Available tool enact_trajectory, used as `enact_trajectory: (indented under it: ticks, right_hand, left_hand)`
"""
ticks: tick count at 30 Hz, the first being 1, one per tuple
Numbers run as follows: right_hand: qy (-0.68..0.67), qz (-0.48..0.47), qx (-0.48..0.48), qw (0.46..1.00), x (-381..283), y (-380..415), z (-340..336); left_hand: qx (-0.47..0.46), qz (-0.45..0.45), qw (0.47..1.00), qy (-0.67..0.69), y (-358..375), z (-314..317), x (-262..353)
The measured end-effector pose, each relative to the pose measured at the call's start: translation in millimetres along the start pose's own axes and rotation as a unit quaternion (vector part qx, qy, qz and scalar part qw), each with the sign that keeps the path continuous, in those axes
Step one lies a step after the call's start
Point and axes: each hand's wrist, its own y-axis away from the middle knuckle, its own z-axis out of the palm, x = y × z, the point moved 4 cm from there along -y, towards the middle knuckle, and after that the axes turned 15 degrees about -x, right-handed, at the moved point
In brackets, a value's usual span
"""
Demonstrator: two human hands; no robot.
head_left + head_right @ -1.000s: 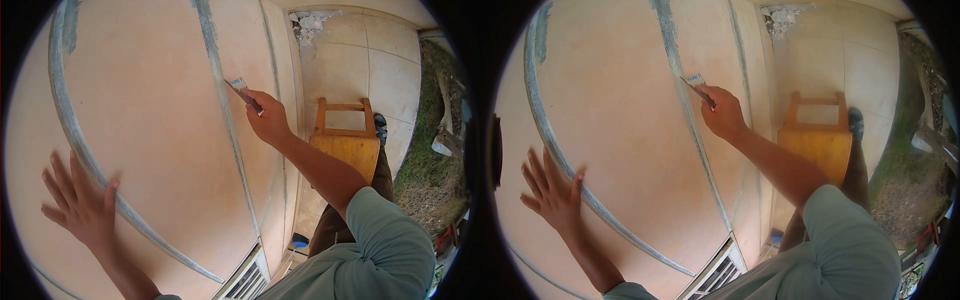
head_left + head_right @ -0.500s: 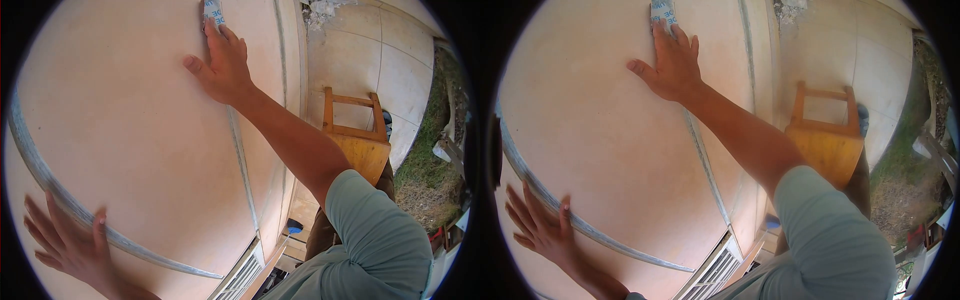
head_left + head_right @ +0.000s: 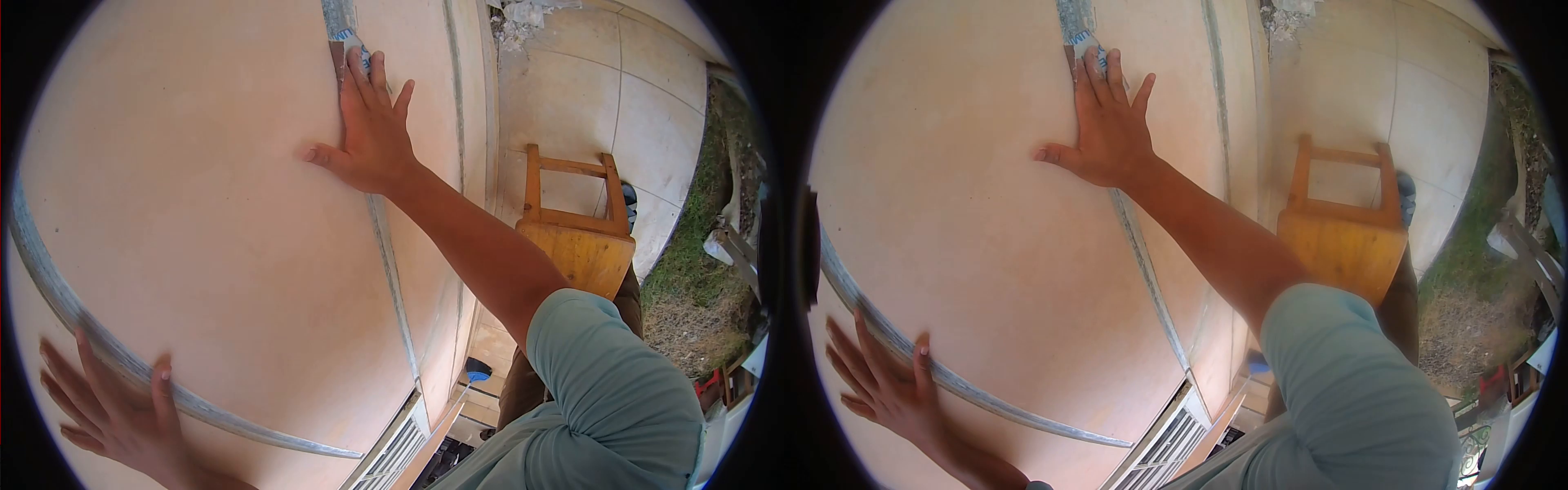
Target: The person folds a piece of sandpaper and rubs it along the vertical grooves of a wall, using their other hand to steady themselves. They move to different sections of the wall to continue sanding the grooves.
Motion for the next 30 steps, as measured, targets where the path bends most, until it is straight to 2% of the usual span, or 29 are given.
enact_trajectory:
  ticks: [2,4,7,13,14,16,17,19,22,26,27,30]
  right_hand:
    - [-0.011,0.001,-0.012,1.000,-3.0,16.9,7.0]
    - [-0.028,0.011,-0.094,0.995,-0.9,55.2,28.6]
    - [-0.026,0.014,-0.105,0.994,-6.6,62.1,29.7]
    - [-0.013,0.003,-0.024,1.000,-4.7,-26.0,-11.1]
    - [-0.015,0.004,-0.028,1.000,-6.6,-19.6,-8.8]
    - [-0.104,0.000,-0.026,0.994,-12.2,0.1,-4.3]
    - [-0.103,-0.003,-0.024,0.994,-13.1,19.5,2.2]
    - [-0.073,0.012,-0.085,0.994,-6.7,62.0,27.8]
    - [-0.057,0.009,-0.100,0.993,-12.0,69.3,28.5]
    - [-0.101,-0.008,0.005,0.995,-11.6,-13.0,-11.3]
    - [-0.105,-0.006,0.000,0.994,-12.3,-27.0,-17.2]
    - [-0.106,-0.014,0.050,0.993,-15.1,-29.4,-16.5]
  left_hand:
    - [0.004,-0.001,1.000,-0.002,0.0,0.7,-0.3]
    - [0.008,-0.003,1.000,-0.004,0.9,2.3,-1.5]
    - [-0.004,0.005,0.998,-0.059,1.6,4.8,-2.6]
    - [0.003,0.017,0.998,-0.053,0.9,4.6,-0.1]
    - [0.004,0.017,0.998,-0.053,0.0,2.4,1.3]
    - [0.009,0.015,0.999,-0.051,-0.3,1.1,2.3]
    - [0.006,0.015,0.999,-0.048,0.4,2.4,2.3]
    - [0.006,0.011,0.999,-0.046,0.7,2.3,0.9]
    - [0.006,0.015,0.999,-0.045,-0.1,2.4,2.0]
    - [0.016,0.031,0.998,-0.046,-2.5,0.2,2.9]
    - [0.016,0.032,0.999,-0.040,-2.7,-0.7,3.9]
    - [0.007,0.031,0.999,-0.041,-1.7,-0.3,3.4]
